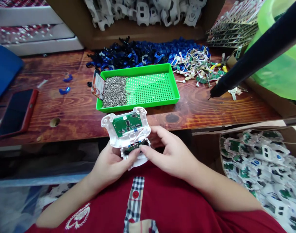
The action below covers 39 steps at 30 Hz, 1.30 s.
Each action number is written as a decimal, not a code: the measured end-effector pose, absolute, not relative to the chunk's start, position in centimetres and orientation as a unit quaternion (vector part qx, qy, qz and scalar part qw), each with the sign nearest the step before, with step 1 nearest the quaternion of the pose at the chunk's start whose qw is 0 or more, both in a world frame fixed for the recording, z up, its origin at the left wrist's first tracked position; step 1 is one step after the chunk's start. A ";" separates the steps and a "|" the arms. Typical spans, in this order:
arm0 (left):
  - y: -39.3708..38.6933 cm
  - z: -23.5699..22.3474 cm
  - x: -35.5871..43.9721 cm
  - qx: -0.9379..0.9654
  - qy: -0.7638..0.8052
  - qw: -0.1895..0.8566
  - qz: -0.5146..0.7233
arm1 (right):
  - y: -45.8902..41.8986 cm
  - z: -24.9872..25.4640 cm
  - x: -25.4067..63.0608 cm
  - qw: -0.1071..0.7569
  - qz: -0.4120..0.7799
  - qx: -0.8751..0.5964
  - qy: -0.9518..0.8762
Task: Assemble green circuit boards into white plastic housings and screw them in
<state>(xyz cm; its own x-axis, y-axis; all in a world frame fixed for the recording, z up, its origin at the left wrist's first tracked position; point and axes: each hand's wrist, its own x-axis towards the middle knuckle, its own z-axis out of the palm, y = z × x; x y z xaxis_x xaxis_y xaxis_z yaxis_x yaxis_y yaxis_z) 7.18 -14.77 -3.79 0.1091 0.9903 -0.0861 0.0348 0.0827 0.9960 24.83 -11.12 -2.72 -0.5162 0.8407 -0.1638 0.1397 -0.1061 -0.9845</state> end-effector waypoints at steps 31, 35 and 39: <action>-14.8 -2.9 6.8 0.486 0.516 0.595 0.379 | -11.2 -2.5 25.1 0.287 0.632 -0.349 -0.630; -14.9 -3.2 6.5 0.523 0.517 0.578 0.354 | -11.4 -2.5 25.2 0.288 0.644 -0.350 -0.616; -15.4 -3.7 6.2 0.521 0.496 0.588 0.370 | -11.5 -2.5 24.9 0.306 0.641 -0.361 -0.605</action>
<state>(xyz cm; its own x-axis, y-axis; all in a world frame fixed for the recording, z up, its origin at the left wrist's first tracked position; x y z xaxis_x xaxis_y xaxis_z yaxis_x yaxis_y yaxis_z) 6.23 -15.40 -3.67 0.2344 0.9520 -0.1969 0.0824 0.1823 0.9798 24.87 -11.53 -2.48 -0.5518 0.8288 -0.0926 0.0444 -0.0817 -0.9957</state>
